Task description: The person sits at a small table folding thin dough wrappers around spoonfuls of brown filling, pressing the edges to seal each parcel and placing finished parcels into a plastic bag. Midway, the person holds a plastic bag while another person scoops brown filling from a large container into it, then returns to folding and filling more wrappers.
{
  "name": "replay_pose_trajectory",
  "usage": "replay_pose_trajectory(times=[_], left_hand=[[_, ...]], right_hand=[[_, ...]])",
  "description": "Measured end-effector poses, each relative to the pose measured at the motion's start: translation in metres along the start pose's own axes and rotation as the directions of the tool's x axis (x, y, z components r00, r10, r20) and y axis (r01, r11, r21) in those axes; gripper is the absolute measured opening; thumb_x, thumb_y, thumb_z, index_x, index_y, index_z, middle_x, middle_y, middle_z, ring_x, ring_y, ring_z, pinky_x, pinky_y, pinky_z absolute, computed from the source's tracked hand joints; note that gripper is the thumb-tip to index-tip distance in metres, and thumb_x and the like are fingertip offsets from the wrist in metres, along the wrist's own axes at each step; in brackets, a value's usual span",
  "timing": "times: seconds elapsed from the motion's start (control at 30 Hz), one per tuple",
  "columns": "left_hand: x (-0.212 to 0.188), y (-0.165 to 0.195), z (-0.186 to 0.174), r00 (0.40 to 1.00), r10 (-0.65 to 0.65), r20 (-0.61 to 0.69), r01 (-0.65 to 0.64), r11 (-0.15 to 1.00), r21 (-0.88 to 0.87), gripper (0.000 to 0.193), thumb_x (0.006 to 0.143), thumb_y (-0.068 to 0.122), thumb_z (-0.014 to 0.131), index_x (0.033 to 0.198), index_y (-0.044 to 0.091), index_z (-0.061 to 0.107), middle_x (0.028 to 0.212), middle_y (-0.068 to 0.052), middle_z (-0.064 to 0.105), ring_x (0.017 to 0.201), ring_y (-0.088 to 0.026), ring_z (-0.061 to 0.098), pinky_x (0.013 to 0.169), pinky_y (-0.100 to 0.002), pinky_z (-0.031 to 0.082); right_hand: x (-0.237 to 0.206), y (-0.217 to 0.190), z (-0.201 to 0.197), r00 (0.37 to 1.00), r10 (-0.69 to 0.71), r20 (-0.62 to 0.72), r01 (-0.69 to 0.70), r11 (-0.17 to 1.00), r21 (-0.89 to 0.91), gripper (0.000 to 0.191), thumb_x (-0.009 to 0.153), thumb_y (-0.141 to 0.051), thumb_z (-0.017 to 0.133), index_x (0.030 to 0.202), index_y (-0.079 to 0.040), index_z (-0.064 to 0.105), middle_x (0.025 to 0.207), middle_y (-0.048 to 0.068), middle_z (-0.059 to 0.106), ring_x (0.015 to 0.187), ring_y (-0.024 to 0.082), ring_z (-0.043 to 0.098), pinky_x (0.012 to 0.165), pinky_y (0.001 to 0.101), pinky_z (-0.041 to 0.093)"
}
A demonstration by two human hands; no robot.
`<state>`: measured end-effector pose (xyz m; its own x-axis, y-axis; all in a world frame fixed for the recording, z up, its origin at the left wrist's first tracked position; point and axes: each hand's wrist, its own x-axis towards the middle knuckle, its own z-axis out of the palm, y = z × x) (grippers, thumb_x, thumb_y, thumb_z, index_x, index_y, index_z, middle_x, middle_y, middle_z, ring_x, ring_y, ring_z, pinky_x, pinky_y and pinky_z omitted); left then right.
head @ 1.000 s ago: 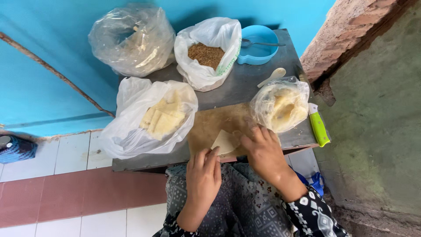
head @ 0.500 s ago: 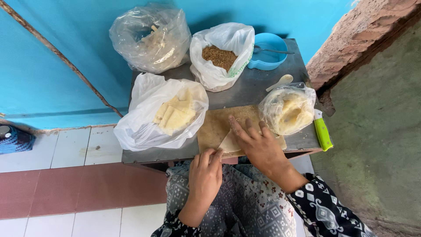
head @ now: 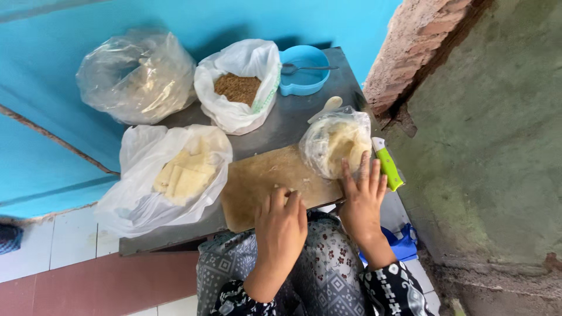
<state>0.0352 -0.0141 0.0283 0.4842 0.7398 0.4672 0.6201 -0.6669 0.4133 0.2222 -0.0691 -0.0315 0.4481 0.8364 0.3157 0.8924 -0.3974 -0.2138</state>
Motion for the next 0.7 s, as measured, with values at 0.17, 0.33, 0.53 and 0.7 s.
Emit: replay_pose_trajectory(times=[0.17,0.33,0.53,0.7], left_hand=[[-0.006,-0.02,-0.017,0.996,-0.086,0.002,0.086,0.992,0.092,0.02,0.089,0.022,0.07,0.104,0.009,0.073,0.106,-0.011,0.063,0.093,-0.034,0.062,0.08,-0.048,0.05],[-0.026,-0.037,-0.018,0.988,-0.148,-0.04,0.151,0.982,0.114,0.021,0.091,0.024,0.07,0.104,0.008,0.071,0.107,-0.012,0.064,0.092,-0.036,0.062,0.079,-0.047,0.051],[-0.031,-0.045,-0.018,0.979,-0.203,-0.017,0.204,0.976,0.074,0.016,0.091,0.024,0.07,0.096,0.008,0.069,0.101,-0.011,0.063,0.096,-0.034,0.064,0.077,-0.047,0.051],[-0.019,-0.048,-0.009,0.983,-0.184,-0.011,0.184,0.983,-0.027,0.019,0.088,0.019,0.07,0.1,0.004,0.067,0.098,-0.014,0.06,0.093,-0.035,0.063,0.074,-0.047,0.05]], right_hand=[[-0.019,0.004,-0.002,0.991,-0.056,0.12,0.073,0.987,-0.143,0.088,0.079,-0.005,0.064,0.159,-0.023,0.032,0.169,0.015,0.019,0.155,0.043,0.017,0.12,0.0675,0.01],[-0.025,0.009,-0.02,0.99,-0.082,0.117,0.095,0.989,-0.11,0.082,0.068,-0.001,0.063,0.145,-0.023,0.047,0.163,0.015,0.027,0.151,0.044,0.022,0.119,0.0681,0.012],[-0.022,-0.014,-0.024,0.984,-0.127,-0.124,0.151,0.968,0.201,0.04,0.081,-0.002,0.061,0.12,-0.008,0.062,0.129,0.015,0.06,0.12,0.037,0.054,0.103,0.0548,0.041],[0.0,-0.068,-0.003,0.961,-0.274,-0.023,0.267,0.913,0.309,0.024,0.088,-0.016,0.069,0.106,-0.008,0.056,0.099,0.012,0.066,0.1,0.037,0.061,0.087,0.0487,0.046]])
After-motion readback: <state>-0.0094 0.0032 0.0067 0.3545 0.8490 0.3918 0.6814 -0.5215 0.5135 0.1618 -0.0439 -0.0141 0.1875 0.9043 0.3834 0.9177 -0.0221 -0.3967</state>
